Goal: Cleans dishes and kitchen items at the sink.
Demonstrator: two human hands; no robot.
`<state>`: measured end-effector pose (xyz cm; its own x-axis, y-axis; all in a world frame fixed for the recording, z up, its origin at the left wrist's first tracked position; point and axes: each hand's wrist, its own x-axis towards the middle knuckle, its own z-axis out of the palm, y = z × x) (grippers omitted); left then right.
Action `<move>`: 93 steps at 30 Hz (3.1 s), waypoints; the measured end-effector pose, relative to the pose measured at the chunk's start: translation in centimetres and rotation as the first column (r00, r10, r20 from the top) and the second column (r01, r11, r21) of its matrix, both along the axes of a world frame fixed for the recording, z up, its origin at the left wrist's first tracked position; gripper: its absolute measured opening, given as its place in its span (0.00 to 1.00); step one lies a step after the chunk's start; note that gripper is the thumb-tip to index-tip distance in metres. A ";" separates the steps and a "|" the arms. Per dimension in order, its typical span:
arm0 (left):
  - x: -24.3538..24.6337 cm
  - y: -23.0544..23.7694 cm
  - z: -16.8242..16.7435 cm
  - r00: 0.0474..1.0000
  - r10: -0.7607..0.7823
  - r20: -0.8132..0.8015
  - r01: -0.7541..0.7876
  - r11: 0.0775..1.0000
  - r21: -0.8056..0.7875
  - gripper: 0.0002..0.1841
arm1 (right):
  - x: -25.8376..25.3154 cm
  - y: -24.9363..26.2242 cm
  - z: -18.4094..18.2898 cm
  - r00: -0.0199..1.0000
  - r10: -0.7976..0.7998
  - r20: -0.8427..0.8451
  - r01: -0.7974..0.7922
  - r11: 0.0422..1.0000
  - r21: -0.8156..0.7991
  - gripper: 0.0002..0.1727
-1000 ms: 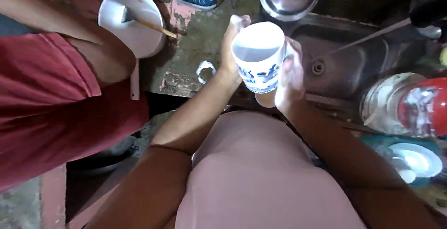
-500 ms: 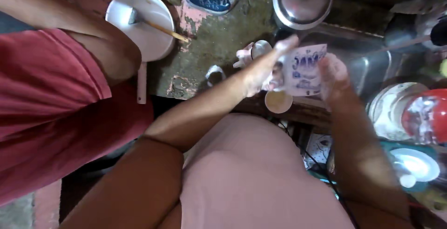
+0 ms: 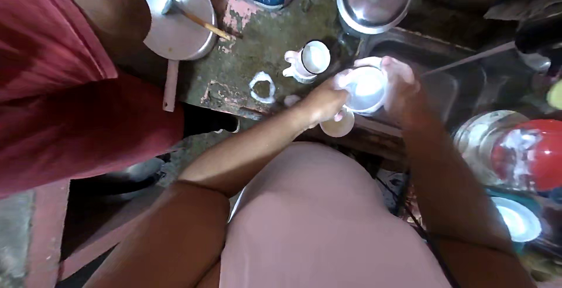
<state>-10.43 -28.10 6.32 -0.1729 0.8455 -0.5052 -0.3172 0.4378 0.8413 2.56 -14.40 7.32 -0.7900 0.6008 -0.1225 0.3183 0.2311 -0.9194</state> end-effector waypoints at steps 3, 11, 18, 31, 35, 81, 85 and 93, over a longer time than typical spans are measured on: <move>1.7 0.2 -0.5 0.996 0.086 -0.029 -0.085 0.996 0.018 0.28 | 0.5 -0.6 0.9 0.989 -0.116 0.092 0.116 0.993 0.004 0.22; 6.2 0.8 1.0 0.909 0.403 0.106 -0.413 0.834 0.366 0.15 | 0.8 -2.5 -2.9 0.616 -0.342 -0.709 0.390 0.915 -0.103 0.23; 5.6 -0.3 1.0 0.916 0.148 -0.372 0.011 0.919 0.393 0.21 | 5.0 1.0 -0.7 0.856 -0.298 -0.423 -0.142 0.650 -0.747 0.35; 4.2 1.0 -1.2 0.284 -0.254 -0.924 0.552 0.832 -0.059 0.26 | 10.0 -3.4 -1.8 0.787 -0.605 0.120 0.614 0.749 -0.247 0.17; 3.0 2.2 -1.6 0.246 -0.262 -0.933 0.560 0.824 -0.084 0.23 | 11.1 -3.9 -0.7 0.787 -0.595 0.160 0.615 0.774 -0.148 0.15; -6.8 -5.6 -10.3 0.493 -0.582 -0.646 0.042 0.758 -0.651 0.28 | 7.5 -1.0 -5.0 0.692 0.073 0.718 -0.169 0.984 0.062 0.20; -8.6 -5.6 -11.1 0.506 -0.577 -0.641 0.103 0.778 -0.620 0.29 | 7.7 -2.7 -4.2 0.672 -0.008 0.741 -0.056 0.996 0.062 0.22; -10.1 -6.1 -11.9 0.459 -0.588 -0.666 0.169 0.794 -0.584 0.27 | 7.3 -5.7 -4.1 0.664 -0.073 0.744 -0.006 0.995 0.104 0.20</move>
<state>-20.56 -34.19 -5.57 -0.3775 0.6942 -0.6129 0.6618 0.6652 0.3458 9.84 -20.12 3.25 -0.4366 0.6645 -0.6064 0.8974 0.2739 -0.3460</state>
